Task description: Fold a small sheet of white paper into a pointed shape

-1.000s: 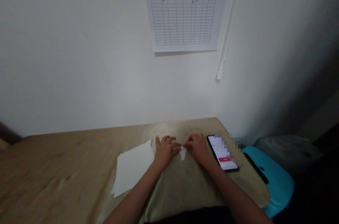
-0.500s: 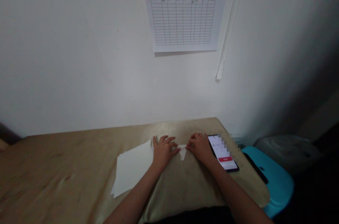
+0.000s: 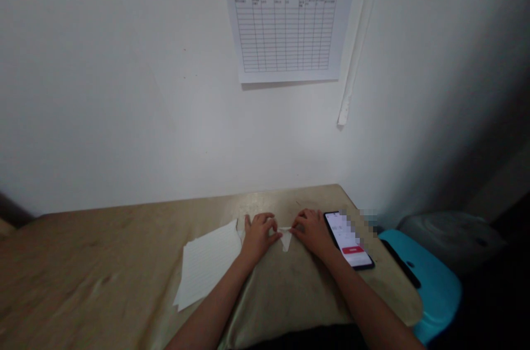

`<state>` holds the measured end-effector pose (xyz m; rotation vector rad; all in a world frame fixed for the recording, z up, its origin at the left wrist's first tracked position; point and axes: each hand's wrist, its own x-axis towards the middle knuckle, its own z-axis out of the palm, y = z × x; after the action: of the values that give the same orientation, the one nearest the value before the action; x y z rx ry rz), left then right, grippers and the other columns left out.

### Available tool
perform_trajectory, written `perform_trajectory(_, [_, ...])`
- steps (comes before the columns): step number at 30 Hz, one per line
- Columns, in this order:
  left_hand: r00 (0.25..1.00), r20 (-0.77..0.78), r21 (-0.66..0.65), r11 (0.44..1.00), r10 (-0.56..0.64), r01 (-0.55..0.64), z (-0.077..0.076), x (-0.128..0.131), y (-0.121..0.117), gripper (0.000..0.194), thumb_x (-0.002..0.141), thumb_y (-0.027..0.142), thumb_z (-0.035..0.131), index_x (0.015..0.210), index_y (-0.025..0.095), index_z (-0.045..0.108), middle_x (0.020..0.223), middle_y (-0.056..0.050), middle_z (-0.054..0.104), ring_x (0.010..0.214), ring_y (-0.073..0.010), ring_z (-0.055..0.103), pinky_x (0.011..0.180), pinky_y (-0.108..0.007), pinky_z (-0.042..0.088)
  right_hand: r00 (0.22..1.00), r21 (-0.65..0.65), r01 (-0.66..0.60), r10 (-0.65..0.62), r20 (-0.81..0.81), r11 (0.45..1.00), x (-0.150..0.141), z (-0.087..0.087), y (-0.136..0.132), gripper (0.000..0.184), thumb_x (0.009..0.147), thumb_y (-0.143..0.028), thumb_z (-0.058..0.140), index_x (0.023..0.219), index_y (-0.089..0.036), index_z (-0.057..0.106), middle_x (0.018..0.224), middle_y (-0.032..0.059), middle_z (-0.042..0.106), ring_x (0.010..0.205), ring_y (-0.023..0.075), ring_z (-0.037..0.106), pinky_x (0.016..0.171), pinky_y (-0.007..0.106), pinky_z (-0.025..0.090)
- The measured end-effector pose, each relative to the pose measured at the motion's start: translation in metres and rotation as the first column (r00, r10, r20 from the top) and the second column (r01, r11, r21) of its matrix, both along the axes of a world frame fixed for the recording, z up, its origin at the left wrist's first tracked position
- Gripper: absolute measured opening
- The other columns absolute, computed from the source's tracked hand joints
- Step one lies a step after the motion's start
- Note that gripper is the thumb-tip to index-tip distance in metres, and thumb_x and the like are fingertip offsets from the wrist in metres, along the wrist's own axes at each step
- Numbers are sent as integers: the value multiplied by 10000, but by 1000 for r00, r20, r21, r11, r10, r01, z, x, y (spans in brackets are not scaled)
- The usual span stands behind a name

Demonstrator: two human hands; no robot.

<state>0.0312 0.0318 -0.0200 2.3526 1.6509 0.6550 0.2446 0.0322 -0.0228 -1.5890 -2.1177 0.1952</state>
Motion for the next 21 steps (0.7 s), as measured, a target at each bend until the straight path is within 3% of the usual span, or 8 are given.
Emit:
perform_trajectory(6, [1000, 7, -18, 1000, -20, 20, 1, 0, 0, 107, 866, 307, 683, 966, 307, 722, 1363, -27, 609, 1308, -268, 502, 1158, -692, 103, 999, -9, 4, -5, -34, 1000, -2, 1, 1, 107, 889, -337, 681, 913, -245, 730, 1085, 48, 649, 1090, 219, 554, 1045, 407, 310])
perform_trajectory(16, [999, -17, -66, 997, 27, -28, 2, -1, 0, 266, 854, 352, 697, 1102, 441, 734, 1423, 1, 571, 1338, -308, 467, 1147, -728, 84, 1000, 44, 25, -25, -13, 999, -6, -7, 5, 89, 910, -263, 612, 932, -210, 680, 1055, 73, 654, 1075, 230, 565, 1052, 406, 324])
perform_trajectory(21, [998, -35, -76, 996, 46, -48, -3, -2, 2, 303, 844, 390, 711, 1132, 484, 714, 1454, 3, 550, 1361, -316, 439, 1130, -754, 79, 995, 47, -60, 63, -72, 997, -4, -6, 5, 165, 897, -184, 589, 1001, -231, 709, 1113, 69, 666, 1146, 228, 538, 1070, 404, 337])
